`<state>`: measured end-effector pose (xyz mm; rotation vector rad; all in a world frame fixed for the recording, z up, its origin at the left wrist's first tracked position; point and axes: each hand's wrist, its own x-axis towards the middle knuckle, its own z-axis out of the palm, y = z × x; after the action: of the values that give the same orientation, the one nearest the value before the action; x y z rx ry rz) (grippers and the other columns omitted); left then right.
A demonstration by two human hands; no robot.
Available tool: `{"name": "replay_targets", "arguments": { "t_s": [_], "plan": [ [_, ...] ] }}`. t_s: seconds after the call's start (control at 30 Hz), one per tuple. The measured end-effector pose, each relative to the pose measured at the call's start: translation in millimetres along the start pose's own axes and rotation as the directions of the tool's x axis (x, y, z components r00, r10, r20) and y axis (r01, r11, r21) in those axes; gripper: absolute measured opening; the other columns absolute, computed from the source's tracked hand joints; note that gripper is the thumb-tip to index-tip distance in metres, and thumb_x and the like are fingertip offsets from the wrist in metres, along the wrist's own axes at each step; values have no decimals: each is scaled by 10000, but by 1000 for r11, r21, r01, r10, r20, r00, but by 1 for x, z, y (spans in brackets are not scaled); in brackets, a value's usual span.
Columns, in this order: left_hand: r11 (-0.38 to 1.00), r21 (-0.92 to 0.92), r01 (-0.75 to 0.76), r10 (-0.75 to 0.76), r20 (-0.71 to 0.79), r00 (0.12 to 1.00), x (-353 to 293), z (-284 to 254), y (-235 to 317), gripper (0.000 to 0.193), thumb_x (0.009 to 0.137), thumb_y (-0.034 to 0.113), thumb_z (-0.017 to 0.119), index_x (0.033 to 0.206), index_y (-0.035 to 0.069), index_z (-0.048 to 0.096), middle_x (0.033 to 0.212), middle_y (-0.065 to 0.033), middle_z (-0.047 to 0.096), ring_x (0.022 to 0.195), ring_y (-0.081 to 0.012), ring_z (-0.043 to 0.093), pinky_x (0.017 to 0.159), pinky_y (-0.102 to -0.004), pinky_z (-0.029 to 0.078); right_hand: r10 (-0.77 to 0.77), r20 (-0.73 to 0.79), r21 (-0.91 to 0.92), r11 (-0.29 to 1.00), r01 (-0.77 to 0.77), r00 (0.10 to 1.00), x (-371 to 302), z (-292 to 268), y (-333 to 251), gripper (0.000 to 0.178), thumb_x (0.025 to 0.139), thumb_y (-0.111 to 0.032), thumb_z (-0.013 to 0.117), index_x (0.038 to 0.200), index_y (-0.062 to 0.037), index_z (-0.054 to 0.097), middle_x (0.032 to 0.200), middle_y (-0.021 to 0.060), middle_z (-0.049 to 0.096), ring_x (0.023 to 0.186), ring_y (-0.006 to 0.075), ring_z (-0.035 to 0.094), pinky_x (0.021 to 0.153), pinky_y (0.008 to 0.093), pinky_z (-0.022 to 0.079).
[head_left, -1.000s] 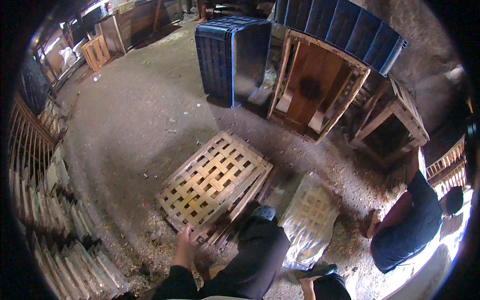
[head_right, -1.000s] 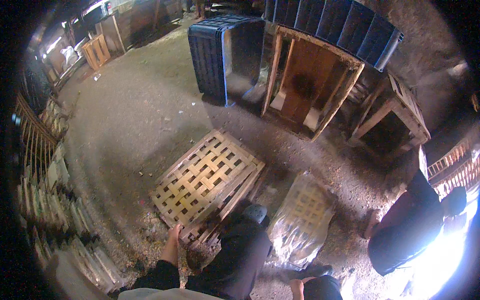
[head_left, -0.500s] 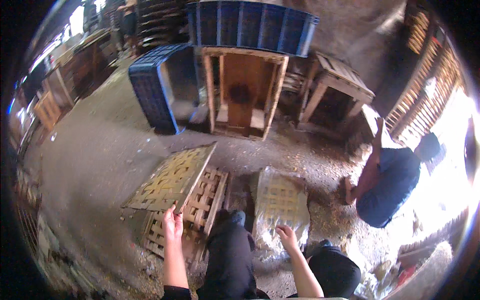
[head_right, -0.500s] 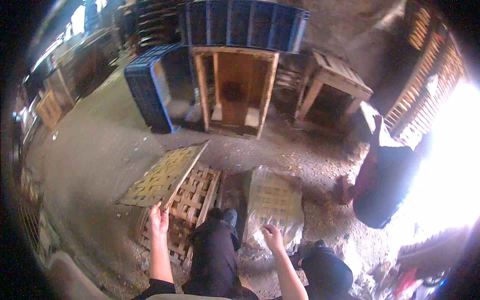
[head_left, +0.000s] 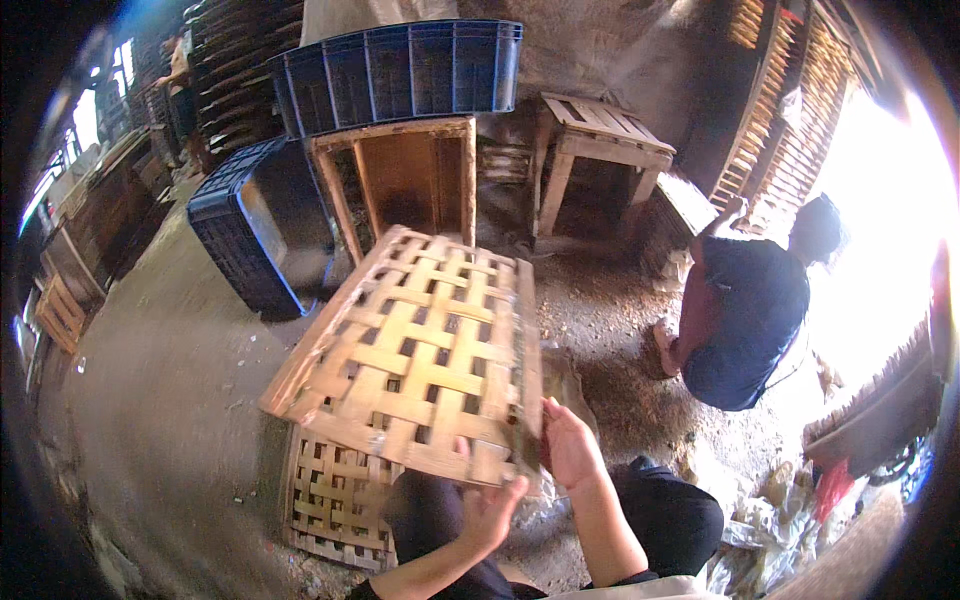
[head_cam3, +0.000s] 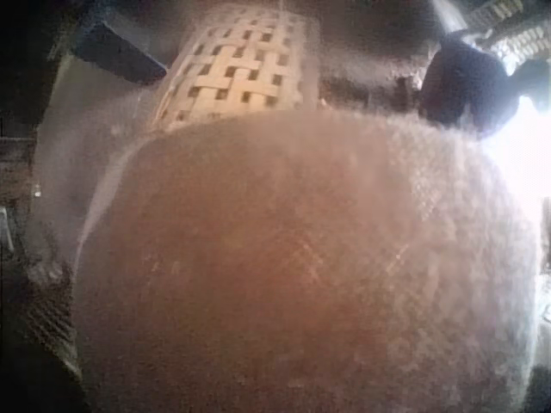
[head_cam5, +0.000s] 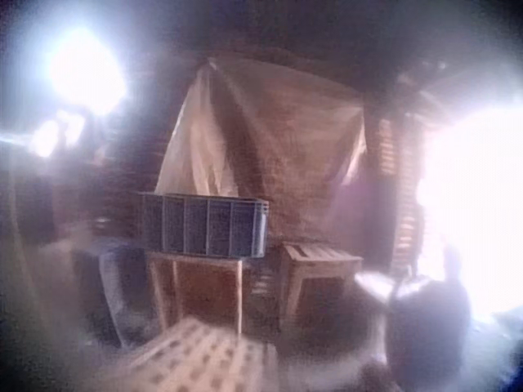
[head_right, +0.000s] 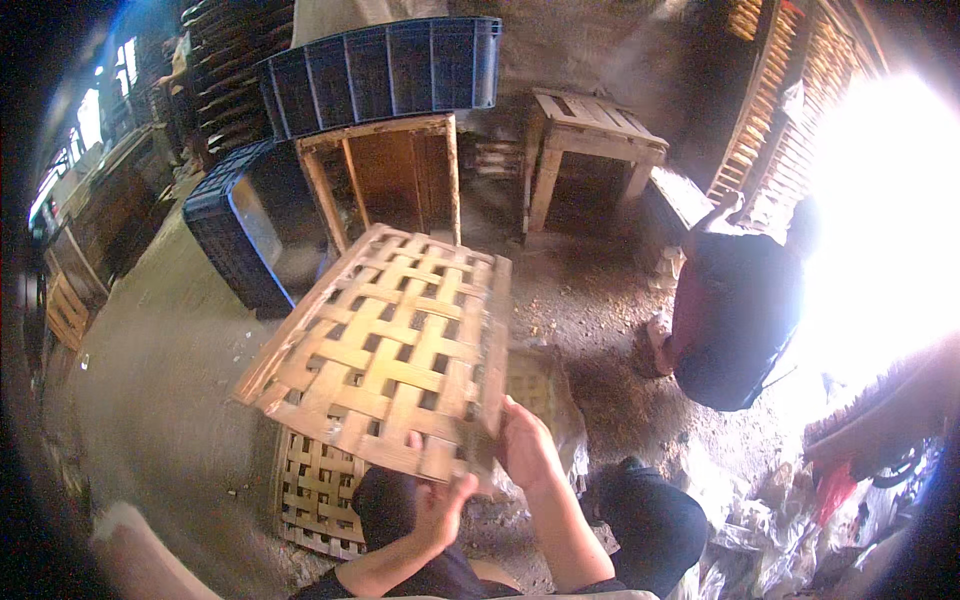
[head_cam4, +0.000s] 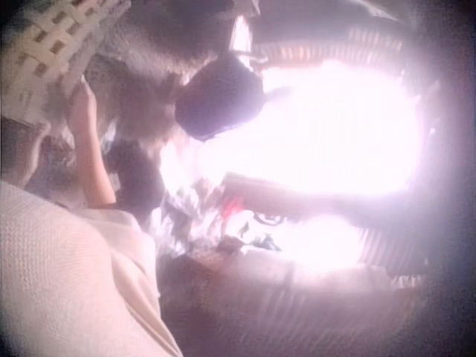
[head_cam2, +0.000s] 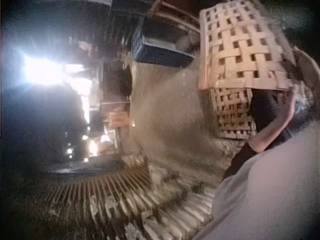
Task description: The person sits on the floor and repeatedly places clear plastic sheets over square woven trays. They smooth the plastic and stack the covered trays. Another person is visible in the background working with similar trays.
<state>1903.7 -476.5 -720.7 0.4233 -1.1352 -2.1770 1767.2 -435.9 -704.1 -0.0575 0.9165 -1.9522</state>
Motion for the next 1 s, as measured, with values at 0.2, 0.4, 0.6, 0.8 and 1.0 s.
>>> {"name": "replay_targets", "arguments": {
  "t_s": [0.2,0.4,0.6,0.8,1.0],
  "plan": [
    [932,139,334,-358,485,798,13,16,-35,669,849,128,532,1338,51,83,1204,-84,410,1049,-125,436,878,-255,375,-113,-341,-20,993,113,933,-23,-79,-17,260,822,-114,476,1060,-12,496,883,85,587,766,180,587,729,322,487],
    [754,553,354,-644,520,561,32,-21,-77,256,832,159,571,1036,8,543,921,-44,611,776,-80,560,669,-207,449,-523,-424,-305,851,428,739,-14,-220,-22,427,710,1,536,1135,21,501,970,84,599,777,170,589,715,282,467],
    [708,517,481,-704,462,540,35,-14,-61,185,827,156,579,933,6,597,817,-18,613,709,-49,545,642,-192,454,-412,-372,-400,880,257,832,-26,-282,-43,514,700,11,564,1201,10,450,1074,75,565,922,158,553,786,275,438],
    [709,470,527,-698,360,619,37,-6,-53,189,839,129,557,969,-5,584,824,-30,608,713,-65,550,654,-202,461,-196,-356,-368,928,56,914,-10,-324,-28,551,710,-32,593,1230,11,416,1164,67,517,1017,169,511,861,285,397],
    [815,520,255,-490,385,782,38,3,-39,126,832,140,524,923,56,549,810,-26,594,745,-108,561,668,-250,441,-98,-318,-286,958,3,943,10,-375,7,556,708,4,574,1238,12,406,1185,69,502,1043,164,493,891,281,372]
  ]
}}
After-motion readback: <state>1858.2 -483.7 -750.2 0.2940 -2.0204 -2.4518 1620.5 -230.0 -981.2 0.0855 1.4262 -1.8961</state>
